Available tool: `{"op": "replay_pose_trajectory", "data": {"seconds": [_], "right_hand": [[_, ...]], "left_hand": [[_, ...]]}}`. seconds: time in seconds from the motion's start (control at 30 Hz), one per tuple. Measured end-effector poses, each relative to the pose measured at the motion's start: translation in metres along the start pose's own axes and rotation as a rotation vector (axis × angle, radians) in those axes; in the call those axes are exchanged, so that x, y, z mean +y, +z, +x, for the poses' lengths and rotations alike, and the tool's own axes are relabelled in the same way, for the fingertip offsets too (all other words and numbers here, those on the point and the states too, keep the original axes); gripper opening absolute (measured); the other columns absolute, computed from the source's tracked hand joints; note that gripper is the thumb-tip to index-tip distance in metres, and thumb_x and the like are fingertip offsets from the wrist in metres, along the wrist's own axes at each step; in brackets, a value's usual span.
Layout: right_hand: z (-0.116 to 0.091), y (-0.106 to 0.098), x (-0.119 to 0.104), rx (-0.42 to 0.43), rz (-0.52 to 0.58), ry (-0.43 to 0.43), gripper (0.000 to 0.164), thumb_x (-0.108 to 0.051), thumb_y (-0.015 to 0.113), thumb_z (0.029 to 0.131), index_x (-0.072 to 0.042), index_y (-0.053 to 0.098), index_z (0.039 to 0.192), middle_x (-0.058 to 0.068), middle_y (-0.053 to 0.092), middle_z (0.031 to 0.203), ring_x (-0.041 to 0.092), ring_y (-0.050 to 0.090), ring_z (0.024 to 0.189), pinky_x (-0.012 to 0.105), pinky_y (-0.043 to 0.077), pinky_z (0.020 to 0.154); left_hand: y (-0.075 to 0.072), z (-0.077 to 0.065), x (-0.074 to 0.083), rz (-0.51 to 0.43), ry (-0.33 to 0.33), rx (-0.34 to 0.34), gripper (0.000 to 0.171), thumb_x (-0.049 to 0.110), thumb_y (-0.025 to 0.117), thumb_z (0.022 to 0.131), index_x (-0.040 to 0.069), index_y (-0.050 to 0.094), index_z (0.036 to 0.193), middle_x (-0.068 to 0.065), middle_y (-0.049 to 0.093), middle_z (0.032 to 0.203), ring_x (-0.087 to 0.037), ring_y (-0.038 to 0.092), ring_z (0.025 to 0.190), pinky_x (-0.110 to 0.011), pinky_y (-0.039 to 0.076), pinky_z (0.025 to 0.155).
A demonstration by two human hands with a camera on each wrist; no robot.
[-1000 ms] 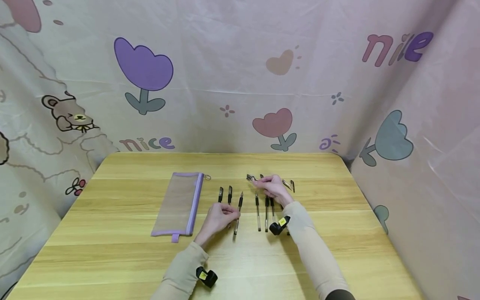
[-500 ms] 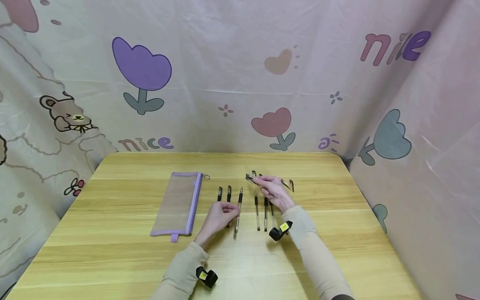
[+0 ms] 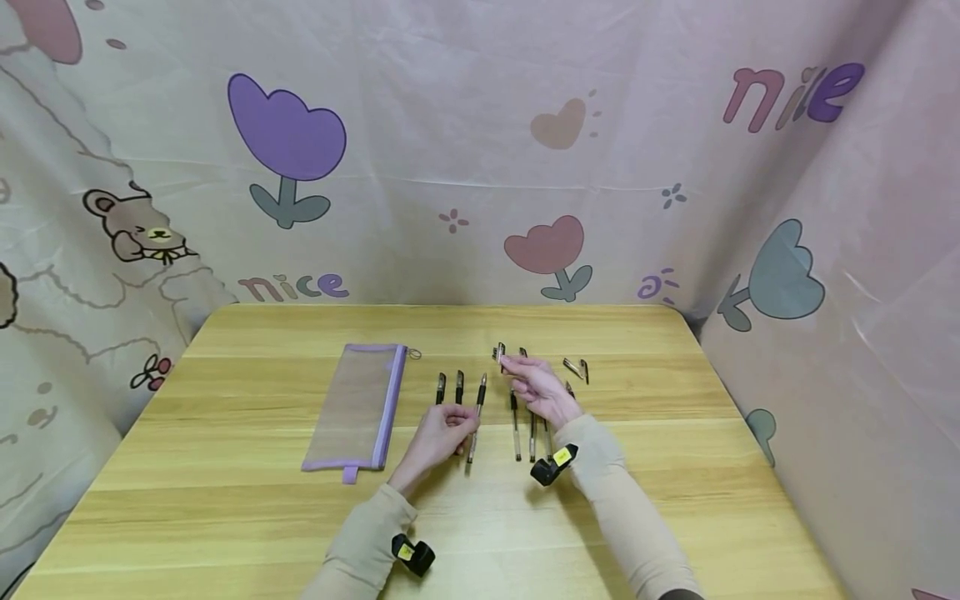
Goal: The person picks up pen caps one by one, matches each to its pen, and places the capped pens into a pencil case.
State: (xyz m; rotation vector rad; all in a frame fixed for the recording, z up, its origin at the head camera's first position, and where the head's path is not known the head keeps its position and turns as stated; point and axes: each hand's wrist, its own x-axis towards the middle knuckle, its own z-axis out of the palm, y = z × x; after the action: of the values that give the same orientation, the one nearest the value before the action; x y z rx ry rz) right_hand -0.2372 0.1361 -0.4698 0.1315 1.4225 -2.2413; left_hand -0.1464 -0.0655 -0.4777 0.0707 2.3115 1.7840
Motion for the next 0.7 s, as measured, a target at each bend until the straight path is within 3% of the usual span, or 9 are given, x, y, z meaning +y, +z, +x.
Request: {"op": "replay_pose_trajectory", "data": {"seconds": [0.17, 0.7], "right_hand": [[0.002, 0.005, 0.005, -0.004, 0.033, 0.001, 0.013, -0.012, 0.055, 0.103, -0.011, 0.068, 0.097, -0.007, 0.065, 0.074, -0.002, 0.038, 0.045, 0.011, 0.026, 0.035], [-0.002, 0.016, 0.014, -0.012, 0.003, -0.030, 0.013, -0.012, 0.056, 0.102, -0.013, 0.067, 0.097, -0.006, 0.064, 0.079, -0.002, 0.039, 0.045, 0.011, 0.027, 0.036]], "left_hand": [[0.001, -0.001, 0.001, -0.025, 0.000, -0.012, 0.023, 0.009, 0.063, 0.096, -0.009, 0.067, 0.109, -0.004, 0.064, 0.071, -0.008, 0.053, 0.056, -0.018, 0.047, 0.050], [0.001, -0.003, 0.004, -0.044, 0.014, -0.010, 0.023, 0.009, 0.063, 0.097, -0.010, 0.065, 0.111, -0.008, 0.064, 0.073, -0.009, 0.053, 0.056, -0.018, 0.046, 0.049]]}}
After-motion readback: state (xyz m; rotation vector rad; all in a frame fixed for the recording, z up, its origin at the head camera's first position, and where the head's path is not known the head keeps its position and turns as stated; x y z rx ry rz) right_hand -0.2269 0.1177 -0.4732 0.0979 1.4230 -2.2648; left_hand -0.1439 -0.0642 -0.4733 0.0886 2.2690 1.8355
